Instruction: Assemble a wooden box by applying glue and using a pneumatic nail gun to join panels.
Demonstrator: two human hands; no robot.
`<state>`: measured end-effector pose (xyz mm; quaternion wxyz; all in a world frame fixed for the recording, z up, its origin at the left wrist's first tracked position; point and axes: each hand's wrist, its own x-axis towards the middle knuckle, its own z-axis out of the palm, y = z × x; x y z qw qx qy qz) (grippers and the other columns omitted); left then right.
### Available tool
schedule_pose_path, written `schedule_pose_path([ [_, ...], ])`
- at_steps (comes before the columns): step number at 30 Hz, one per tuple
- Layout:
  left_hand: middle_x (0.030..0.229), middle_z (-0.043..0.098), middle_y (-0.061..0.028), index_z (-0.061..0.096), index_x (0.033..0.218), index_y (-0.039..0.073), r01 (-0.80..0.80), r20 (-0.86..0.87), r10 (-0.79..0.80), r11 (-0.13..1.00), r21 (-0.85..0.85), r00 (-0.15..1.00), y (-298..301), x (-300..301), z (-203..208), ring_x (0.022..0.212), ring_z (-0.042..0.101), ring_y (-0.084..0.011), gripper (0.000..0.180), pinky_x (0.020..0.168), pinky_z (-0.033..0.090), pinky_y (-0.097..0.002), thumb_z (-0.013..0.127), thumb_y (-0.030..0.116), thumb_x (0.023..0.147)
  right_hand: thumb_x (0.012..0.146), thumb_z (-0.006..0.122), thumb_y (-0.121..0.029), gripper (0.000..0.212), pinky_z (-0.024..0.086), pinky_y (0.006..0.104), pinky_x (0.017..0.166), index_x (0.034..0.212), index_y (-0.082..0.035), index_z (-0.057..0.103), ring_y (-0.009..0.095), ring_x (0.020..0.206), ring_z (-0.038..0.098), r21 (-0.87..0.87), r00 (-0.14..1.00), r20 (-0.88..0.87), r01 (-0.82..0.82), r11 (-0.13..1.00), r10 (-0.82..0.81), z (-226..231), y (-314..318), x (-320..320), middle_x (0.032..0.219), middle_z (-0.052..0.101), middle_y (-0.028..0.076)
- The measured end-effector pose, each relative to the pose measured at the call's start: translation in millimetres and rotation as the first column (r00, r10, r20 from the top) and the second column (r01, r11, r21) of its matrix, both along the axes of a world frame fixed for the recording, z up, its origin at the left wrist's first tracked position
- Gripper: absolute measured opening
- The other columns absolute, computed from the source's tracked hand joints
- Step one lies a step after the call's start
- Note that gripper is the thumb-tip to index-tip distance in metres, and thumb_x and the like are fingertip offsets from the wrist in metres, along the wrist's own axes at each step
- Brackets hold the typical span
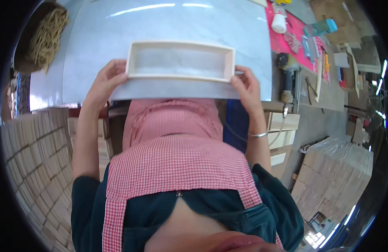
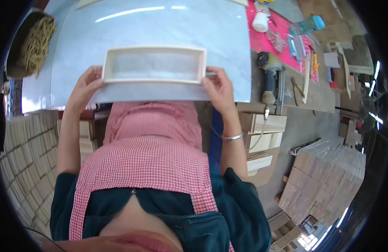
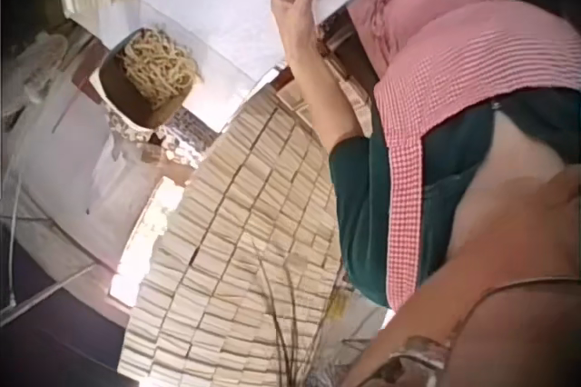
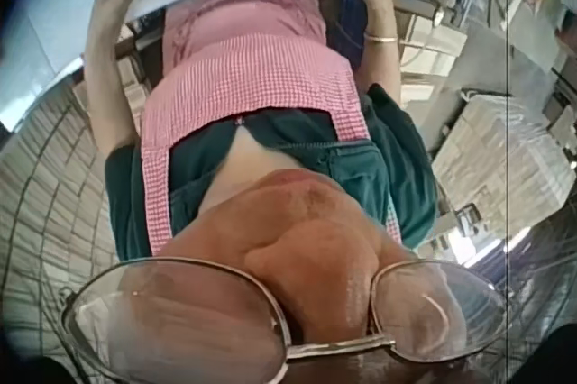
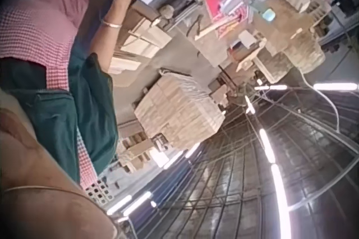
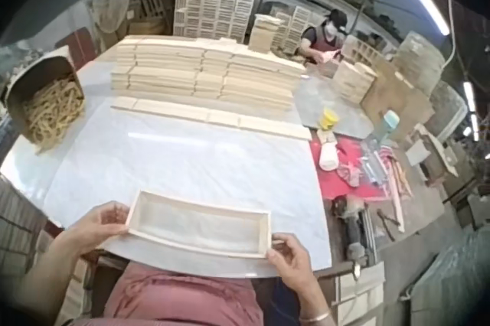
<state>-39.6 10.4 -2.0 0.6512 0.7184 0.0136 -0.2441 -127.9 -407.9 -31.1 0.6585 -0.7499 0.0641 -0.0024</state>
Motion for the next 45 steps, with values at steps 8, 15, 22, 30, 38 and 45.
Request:
schedule_pose_path([
  [8,0.107,0.064,-0.0079,0.06,0.12,0.001,0.08,-0.182,-0.076,0.997,0.015,0.98,11.2,17.8,4.6,0.094,0.06,-0.0162,0.038,0.088,0.049,-0.0287,0.07,0.001,0.084,0.092,0.066,-0.005,0.039,0.047,0.0239,0.08,0.129,0.0,0.053,0.014,0.087,0.056,0.142,0.999,-0.052,-0.003,0.99,0.011,-1.6,7.9,-7.1,0.104,0.061,0.009],
  [15,0.109,0.064,-0.0086,0.061,0.117,0.0,-0.013,0.018,0.01,0.984,0.178,1.0,-9.0,-4.3,24.9,0.093,0.06,-0.0177,0.032,0.086,0.05,-0.0293,0.07,0.002,0.087,0.086,0.074,-0.012,0.041,0.049,0.0307,0.08,0.121,0.0,0.057,0.019,0.092,0.058,-0.497,0.961,0.225,-0.027,0.867,0.159,11.6,-64.5,63.3,0.107,0.06,0.009],
  [22,0.098,0.064,-0.0085,0.063,0.092,-0.002,-0.331,0.428,0.104,0.801,0.499,0.898,-8.9,-41.5,20.0,0.089,0.056,-0.0189,0.011,0.086,0.047,-0.0295,0.064,0.008,0.092,0.08,0.074,-0.045,0.057,0.054,0.0419,0.083,0.108,0.004,0.067,0.037,0.102,0.065,-0.857,0.798,0.241,0.442,0.265,-0.552,22.7,-174.0,225.3,0.109,0.067,0.023],
  [30,0.098,0.062,-0.0098,0.063,0.09,0.002,-0.307,0.624,-0.026,0.854,0.421,0.781,-46.6,-50.7,25.8,0.087,0.054,-0.0227,0.005,0.085,0.045,-0.0329,0.062,0.006,0.091,0.081,0.076,-0.032,0.055,0.055,0.0463,0.086,0.12,-0.001,0.054,0.04,0.096,0.066,-0.571,0.634,0.234,0.703,0.424,-0.737,-20.4,-188.2,237.7,0.109,0.065,0.022],
  [38,0.101,0.063,-0.0117,0.065,0.098,0.005,-0.059,0.757,-0.504,0.816,0.575,0.415,-119.2,-34.0,9.9,0.088,0.057,-0.028,0.01,0.083,0.045,-0.0366,0.065,0.007,0.088,0.082,0.077,-0.014,0.054,0.056,0.0362,0.079,0.125,-0.003,0.046,0.028,0.092,0.065,-0.013,0.456,0.508,0.852,0.523,-0.731,51.1,-127.1,150.2,0.115,0.059,0.017],
  [45,0.097,0.064,-0.0116,0.066,0.112,0.007,-0.156,0.663,-0.623,0.67,0.726,0.415,-140.6,-20.6,-27.4,0.085,0.058,-0.0312,0.028,0.08,0.044,-0.0391,0.069,0.009,0.085,0.084,0.074,-0.006,0.051,0.055,0.0268,0.071,0.127,-0.005,0.046,0.02,0.087,0.063,0.358,0.401,0.562,0.671,0.649,-0.724,107.3,-70.8,76.7,0.111,0.058,0.013],
])
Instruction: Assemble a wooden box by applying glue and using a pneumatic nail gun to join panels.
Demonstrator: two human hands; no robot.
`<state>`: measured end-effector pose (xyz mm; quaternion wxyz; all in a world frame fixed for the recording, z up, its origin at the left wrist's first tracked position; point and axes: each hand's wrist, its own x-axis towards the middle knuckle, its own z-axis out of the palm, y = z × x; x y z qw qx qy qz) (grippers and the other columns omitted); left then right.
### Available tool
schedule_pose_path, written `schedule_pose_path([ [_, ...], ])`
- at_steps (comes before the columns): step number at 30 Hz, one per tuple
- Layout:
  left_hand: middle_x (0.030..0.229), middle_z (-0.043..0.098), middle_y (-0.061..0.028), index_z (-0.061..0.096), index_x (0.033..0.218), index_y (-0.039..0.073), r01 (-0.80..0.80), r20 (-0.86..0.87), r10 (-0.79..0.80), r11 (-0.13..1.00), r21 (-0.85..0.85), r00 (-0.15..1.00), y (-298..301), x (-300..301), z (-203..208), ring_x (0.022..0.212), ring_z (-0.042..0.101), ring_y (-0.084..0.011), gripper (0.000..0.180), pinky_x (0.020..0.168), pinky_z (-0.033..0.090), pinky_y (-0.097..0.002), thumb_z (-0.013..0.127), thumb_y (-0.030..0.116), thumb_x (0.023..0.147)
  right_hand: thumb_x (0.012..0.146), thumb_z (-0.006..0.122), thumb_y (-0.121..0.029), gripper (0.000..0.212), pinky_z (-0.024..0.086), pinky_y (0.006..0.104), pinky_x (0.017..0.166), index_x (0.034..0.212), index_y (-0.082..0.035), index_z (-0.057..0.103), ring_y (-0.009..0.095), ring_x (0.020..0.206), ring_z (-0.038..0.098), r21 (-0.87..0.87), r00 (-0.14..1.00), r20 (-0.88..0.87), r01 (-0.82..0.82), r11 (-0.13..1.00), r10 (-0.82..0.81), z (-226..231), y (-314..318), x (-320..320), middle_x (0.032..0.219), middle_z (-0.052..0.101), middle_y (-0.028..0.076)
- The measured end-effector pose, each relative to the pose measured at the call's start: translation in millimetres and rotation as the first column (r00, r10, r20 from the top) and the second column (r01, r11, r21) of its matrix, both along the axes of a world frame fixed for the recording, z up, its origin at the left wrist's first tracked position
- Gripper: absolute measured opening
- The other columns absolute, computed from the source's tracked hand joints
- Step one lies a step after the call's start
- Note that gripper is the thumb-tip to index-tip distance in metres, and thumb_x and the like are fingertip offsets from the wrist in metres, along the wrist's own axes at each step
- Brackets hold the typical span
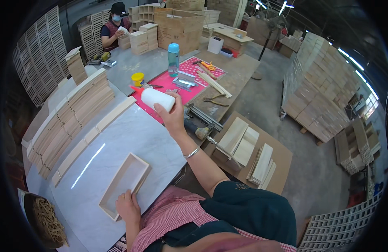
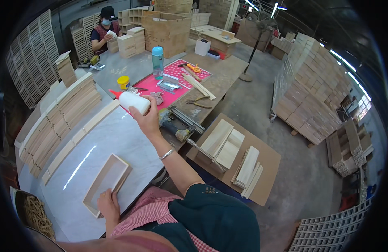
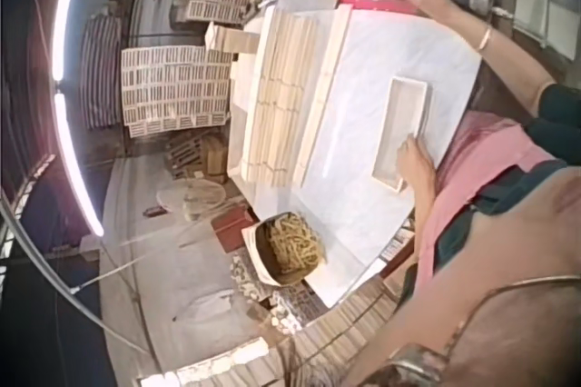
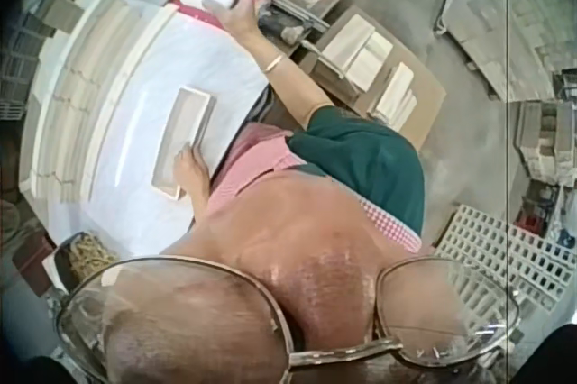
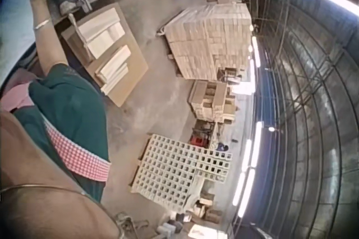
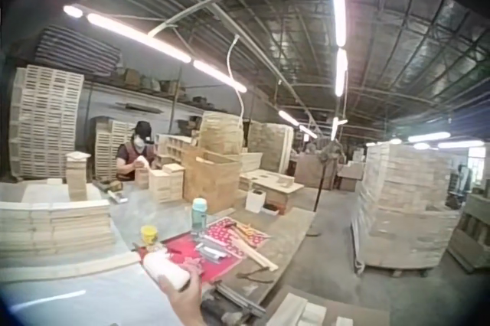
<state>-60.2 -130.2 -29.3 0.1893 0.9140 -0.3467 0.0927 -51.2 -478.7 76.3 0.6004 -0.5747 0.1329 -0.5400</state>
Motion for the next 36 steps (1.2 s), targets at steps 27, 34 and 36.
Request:
schedule_pose_path([
  [27,0.162,0.034,-0.0136,0.042,0.151,0.008,0.01,0.179,0.006,0.996,-0.087,0.984,1.5,-40.9,-41.7,0.152,0.029,-0.0293,0.069,0.116,0.026,-0.0557,0.06,0.039,0.092,0.086,0.074,-0.01,0.038,0.051,0.0237,0.051,0.12,-0.006,0.058,0.012,0.063,0.058,-0.017,0.681,-0.432,-0.661,0.75,0.591,-29.9,171.4,-6.6,0.093,0.062,0.008],
  [34,0.15,0.047,-0.0127,0.055,0.137,0.006,0.022,0.297,0.035,0.982,-0.188,0.954,4.3,-38.0,-51.4,0.142,0.041,-0.0281,0.057,0.117,0.029,-0.0534,0.062,0.039,0.091,0.085,0.076,-0.019,0.045,0.053,0.0275,0.065,0.123,-0.005,0.058,0.021,0.082,0.063,-0.04,0.543,-0.551,-0.776,0.63,0.634,-49.1,200.5,-5.7,0.103,0.063,0.013],
  [36,0.147,0.05,-0.0124,0.056,0.136,0.006,0.024,0.309,0.042,0.978,-0.208,0.95,4.3,-37.7,-53.7,0.139,0.044,-0.0279,0.056,0.117,0.029,-0.053,0.061,0.039,0.091,0.085,0.075,-0.018,0.044,0.054,0.0283,0.067,0.124,-0.005,0.058,0.021,0.084,0.063,-0.082,0.535,-0.574,-0.791,0.607,0.62,-50.8,204.4,-5.6,0.103,0.064,0.013],
])
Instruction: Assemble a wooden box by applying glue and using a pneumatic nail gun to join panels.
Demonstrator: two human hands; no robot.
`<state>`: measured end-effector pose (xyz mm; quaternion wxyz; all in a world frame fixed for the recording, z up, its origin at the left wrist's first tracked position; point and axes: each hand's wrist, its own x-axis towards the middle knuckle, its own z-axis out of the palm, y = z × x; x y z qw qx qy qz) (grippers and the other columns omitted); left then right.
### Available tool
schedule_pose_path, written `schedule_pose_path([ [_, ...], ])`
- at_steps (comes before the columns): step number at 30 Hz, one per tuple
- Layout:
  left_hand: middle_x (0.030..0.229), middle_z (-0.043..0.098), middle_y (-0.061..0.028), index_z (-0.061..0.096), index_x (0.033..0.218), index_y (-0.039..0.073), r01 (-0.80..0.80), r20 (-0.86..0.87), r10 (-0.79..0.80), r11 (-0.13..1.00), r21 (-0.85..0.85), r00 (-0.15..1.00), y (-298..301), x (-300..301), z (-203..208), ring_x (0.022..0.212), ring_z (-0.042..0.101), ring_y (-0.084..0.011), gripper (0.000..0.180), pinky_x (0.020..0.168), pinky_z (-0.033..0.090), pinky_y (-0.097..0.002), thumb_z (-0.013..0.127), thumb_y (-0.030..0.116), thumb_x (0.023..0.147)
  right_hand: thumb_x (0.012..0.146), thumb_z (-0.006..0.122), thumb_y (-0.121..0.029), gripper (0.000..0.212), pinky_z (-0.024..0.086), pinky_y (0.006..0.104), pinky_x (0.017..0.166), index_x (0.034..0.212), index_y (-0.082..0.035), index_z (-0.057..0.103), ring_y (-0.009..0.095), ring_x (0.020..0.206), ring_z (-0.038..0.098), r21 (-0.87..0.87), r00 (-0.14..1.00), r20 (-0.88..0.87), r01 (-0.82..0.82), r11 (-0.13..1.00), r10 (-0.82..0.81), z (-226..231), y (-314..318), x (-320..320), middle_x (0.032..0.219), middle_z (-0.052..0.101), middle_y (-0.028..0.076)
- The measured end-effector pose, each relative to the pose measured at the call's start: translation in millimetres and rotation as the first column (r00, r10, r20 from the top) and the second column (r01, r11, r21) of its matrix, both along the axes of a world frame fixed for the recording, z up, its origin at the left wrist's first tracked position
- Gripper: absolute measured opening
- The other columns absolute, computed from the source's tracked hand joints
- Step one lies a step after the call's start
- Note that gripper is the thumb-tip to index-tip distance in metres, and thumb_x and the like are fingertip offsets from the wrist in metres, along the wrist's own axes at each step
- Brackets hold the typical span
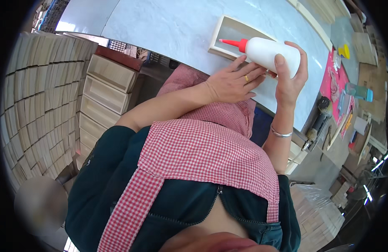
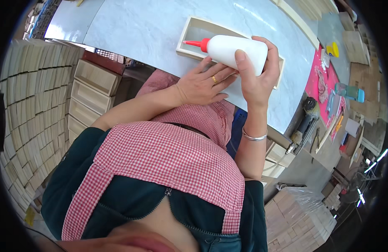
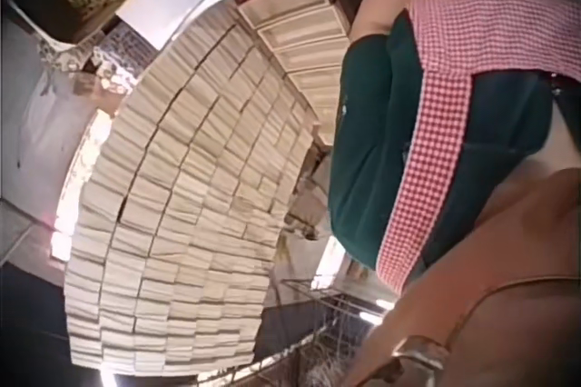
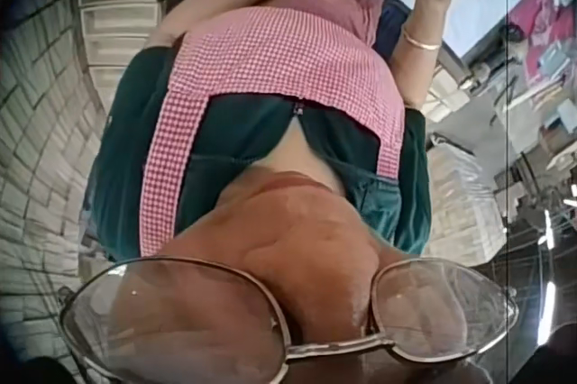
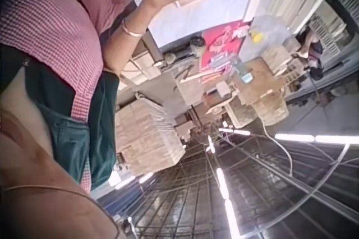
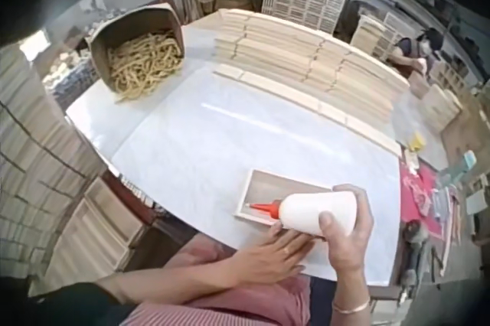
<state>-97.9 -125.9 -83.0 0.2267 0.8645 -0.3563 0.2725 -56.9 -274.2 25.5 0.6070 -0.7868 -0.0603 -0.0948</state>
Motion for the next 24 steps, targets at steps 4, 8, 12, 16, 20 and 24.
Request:
schedule_pose_path([
  [4,0.136,0.056,-0.0115,0.059,0.131,0.006,0.011,0.001,-0.011,1.0,0.012,1.0,0.5,1.1,-0.3,0.124,0.053,-0.0263,0.052,0.116,0.033,-0.0513,0.061,0.039,0.091,0.085,0.075,-0.017,0.045,0.054,0.0306,0.074,0.124,-0.005,0.057,0.021,0.088,0.063,-0.087,0.997,-0.001,-0.071,0.994,0.072,-0.1,6.8,-1.8,0.102,0.064,0.012],
  [8,0.129,0.058,-0.0118,0.061,0.129,0.006,0.021,0.011,-0.021,1.0,0.003,1.0,-1.3,2.7,0.3,0.116,0.055,-0.0259,0.049,0.115,0.034,-0.0505,0.061,0.038,0.091,0.084,0.075,-0.015,0.045,0.054,0.0297,0.073,0.124,-0.004,0.057,0.021,0.087,0.064,-0.124,0.996,0.03,-0.077,0.989,0.082,-1.8,5.7,-1.0,0.102,0.064,0.012],
  [12,0.13,0.058,-0.0125,0.061,0.129,0.006,0.019,0.007,-0.019,1.0,0.012,1.0,-0.5,2.4,0.6,0.119,0.054,-0.0262,0.049,0.115,0.034,-0.0503,0.062,0.037,0.091,0.083,0.076,-0.013,0.045,0.054,0.0293,0.072,0.123,-0.004,0.057,0.021,0.087,0.064,-0.146,0.992,0.079,-0.086,0.986,0.098,-5.5,5.7,2.0,0.102,0.065,0.012],
  [16,0.136,0.057,-0.0136,0.061,0.128,0.006,0.015,0.001,-0.015,1.0,0.022,1.0,-0.4,1.0,1.5,0.127,0.052,-0.0271,0.049,0.116,0.032,-0.0503,0.062,0.037,0.091,0.083,0.076,-0.012,0.045,0.054,0.0292,0.072,0.123,-0.004,0.057,0.021,0.086,0.064,-0.144,0.989,0.111,-0.082,0.986,0.099,-4.4,7.8,6.5,0.102,0.065,0.012],
  [20,0.144,0.053,-0.015,0.061,0.128,0.005,0.007,0.005,-0.007,1.0,0.024,1.0,0.0,1.5,3.6,0.137,0.047,-0.0282,0.05,0.117,0.03,-0.0499,0.063,0.036,0.09,0.082,0.076,-0.012,0.044,0.055,0.0295,0.071,0.122,-0.004,0.057,0.021,0.086,0.064,-0.101,0.993,0.089,-0.067,0.993,0.076,-0.8,12.0,12.3,0.101,0.065,0.012],
  [24,0.154,0.046,-0.0163,0.061,0.129,0.004,0.023,-0.012,-0.023,1.0,0.009,1.0,1.2,2.7,8.4,0.146,0.038,-0.0289,0.051,0.119,0.026,-0.0489,0.064,0.036,0.089,0.083,0.078,-0.013,0.044,0.055,0.0298,0.072,0.12,-0.005,0.057,0.021,0.086,0.064,-0.102,0.994,0.094,-0.043,0.994,0.053,-1.4,14.0,22.2,0.101,0.065,0.012],
])
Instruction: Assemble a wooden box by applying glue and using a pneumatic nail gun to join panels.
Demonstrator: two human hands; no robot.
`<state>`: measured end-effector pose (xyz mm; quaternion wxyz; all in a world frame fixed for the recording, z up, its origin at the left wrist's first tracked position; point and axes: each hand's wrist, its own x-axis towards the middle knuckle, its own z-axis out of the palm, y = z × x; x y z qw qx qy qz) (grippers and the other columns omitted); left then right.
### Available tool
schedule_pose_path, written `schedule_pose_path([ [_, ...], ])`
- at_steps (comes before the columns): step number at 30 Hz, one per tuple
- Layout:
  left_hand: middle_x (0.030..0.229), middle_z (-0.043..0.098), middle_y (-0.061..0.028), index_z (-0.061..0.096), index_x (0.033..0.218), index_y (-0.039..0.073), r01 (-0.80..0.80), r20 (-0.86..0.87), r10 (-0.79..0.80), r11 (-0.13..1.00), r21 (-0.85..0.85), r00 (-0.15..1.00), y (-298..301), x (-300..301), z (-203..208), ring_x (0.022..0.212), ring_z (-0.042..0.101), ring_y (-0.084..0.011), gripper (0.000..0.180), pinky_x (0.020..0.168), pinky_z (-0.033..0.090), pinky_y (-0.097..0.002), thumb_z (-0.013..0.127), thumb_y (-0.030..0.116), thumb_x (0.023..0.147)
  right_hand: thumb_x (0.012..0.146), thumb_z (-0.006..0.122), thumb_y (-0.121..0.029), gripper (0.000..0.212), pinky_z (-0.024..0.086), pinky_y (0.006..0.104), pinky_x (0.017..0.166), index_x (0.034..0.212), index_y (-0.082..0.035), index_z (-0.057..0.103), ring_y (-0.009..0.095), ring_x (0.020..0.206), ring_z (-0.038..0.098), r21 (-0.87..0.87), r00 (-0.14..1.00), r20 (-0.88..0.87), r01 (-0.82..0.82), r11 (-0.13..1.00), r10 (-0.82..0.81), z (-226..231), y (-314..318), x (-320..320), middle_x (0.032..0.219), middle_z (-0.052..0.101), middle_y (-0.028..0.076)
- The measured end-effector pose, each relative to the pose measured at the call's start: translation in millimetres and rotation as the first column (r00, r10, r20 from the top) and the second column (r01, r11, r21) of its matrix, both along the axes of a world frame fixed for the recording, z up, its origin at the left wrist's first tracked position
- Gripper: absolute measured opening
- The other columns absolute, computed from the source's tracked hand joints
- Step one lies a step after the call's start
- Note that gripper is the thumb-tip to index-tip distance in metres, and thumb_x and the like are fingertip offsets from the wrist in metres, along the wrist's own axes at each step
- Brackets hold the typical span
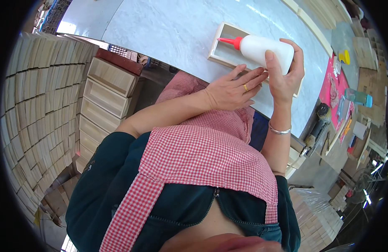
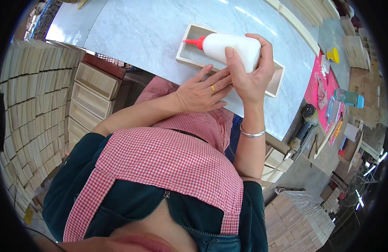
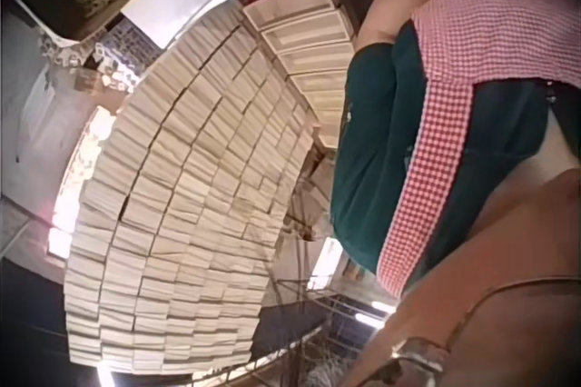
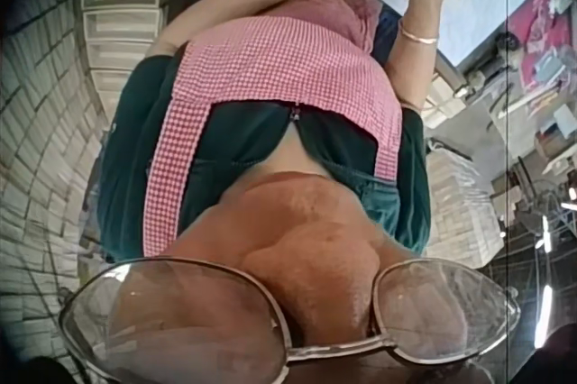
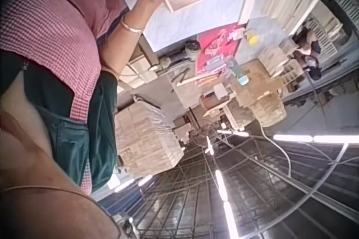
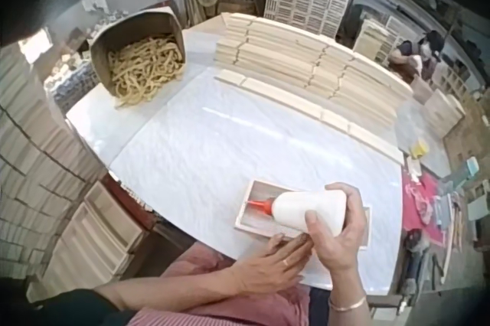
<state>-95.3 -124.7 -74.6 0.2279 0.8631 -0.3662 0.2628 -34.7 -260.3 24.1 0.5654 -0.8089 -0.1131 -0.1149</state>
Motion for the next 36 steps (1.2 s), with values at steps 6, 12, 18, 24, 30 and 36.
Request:
schedule_pose_path([
  [6,0.156,0.043,-0.0166,0.061,0.13,0.003,-0.004,0.005,0.004,0.999,0.034,1.0,1.3,0.1,1.5,0.148,0.035,-0.0287,0.053,0.12,0.024,-0.0481,0.065,0.035,0.088,0.083,0.08,-0.017,0.045,0.055,0.0293,0.072,0.12,-0.005,0.057,0.021,0.086,0.064,0.016,0.996,0.068,0.057,0.998,-0.058,-4.9,7.5,20.0,0.101,0.064,0.012],
  [12,0.157,0.041,-0.0158,0.062,0.129,0.004,-0.007,0.005,0.007,0.999,0.045,1.0,-0.2,0.0,0.0,0.149,0.033,-0.0277,0.053,0.121,0.023,-0.0479,0.066,0.035,0.087,0.086,0.078,-0.018,0.04,0.053,0.0253,0.059,0.12,-0.004,0.06,0.017,0.077,0.061,-0.033,0.98,0.187,0.083,0.996,-0.075,-10.3,3.8,31.2,0.1,0.065,0.011],
  [18,0.158,0.04,-0.0145,0.064,0.127,0.004,-0.012,-0.006,0.012,0.999,0.042,1.0,-2.2,-0.2,-1.7,0.149,0.033,-0.0261,0.052,0.121,0.021,-0.0476,0.068,0.035,0.085,0.086,0.078,-0.018,0.038,0.053,0.0251,0.058,0.118,-0.004,0.061,0.016,0.076,0.061,-0.074,0.975,0.185,0.139,0.988,-0.123,-10.5,-22.3,31.5,0.098,0.066,0.01],
  [24,0.158,0.041,-0.0105,0.063,0.126,0.007,-0.036,-0.035,0.039,0.997,0.068,0.999,-2.7,-1.3,1.0,0.148,0.036,-0.0227,0.051,0.122,0.017,-0.0481,0.066,0.037,0.086,0.085,0.08,-0.02,0.038,0.053,0.0294,0.073,0.115,-0.004,0.061,0.019,0.084,0.062,-0.078,0.961,0.112,0.262,0.962,-0.253,3.0,-51.2,16.5,0.101,0.066,0.01],
  [30,0.159,0.041,-0.0092,0.063,0.125,0.008,-0.055,-0.029,0.058,0.995,0.089,0.998,-3.2,-2.5,1.9,0.148,0.037,-0.0224,0.05,0.123,0.014,-0.0478,0.065,0.039,0.086,0.085,0.08,-0.02,0.038,0.053,0.0296,0.072,0.113,-0.004,0.062,0.019,0.082,0.061,-0.092,0.929,0.103,0.364,0.927,-0.355,3.0,-93.2,8.2,0.099,0.066,0.011],
  [36,0.16,0.038,-0.012,0.064,0.123,0.006,-0.042,-0.047,0.045,0.996,0.076,0.998,-6.1,-4.2,-0.3,0.15,0.033,-0.0238,0.047,0.124,0.011,-0.0492,0.065,0.037,0.087,0.085,0.08,-0.021,0.038,0.052,0.028,0.06,0.112,-0.003,0.062,0.017,0.073,0.06,-0.107,0.893,0.104,0.447,0.888,-0.437,8.7,-130.6,-2.7,0.095,0.066,0.011],
])
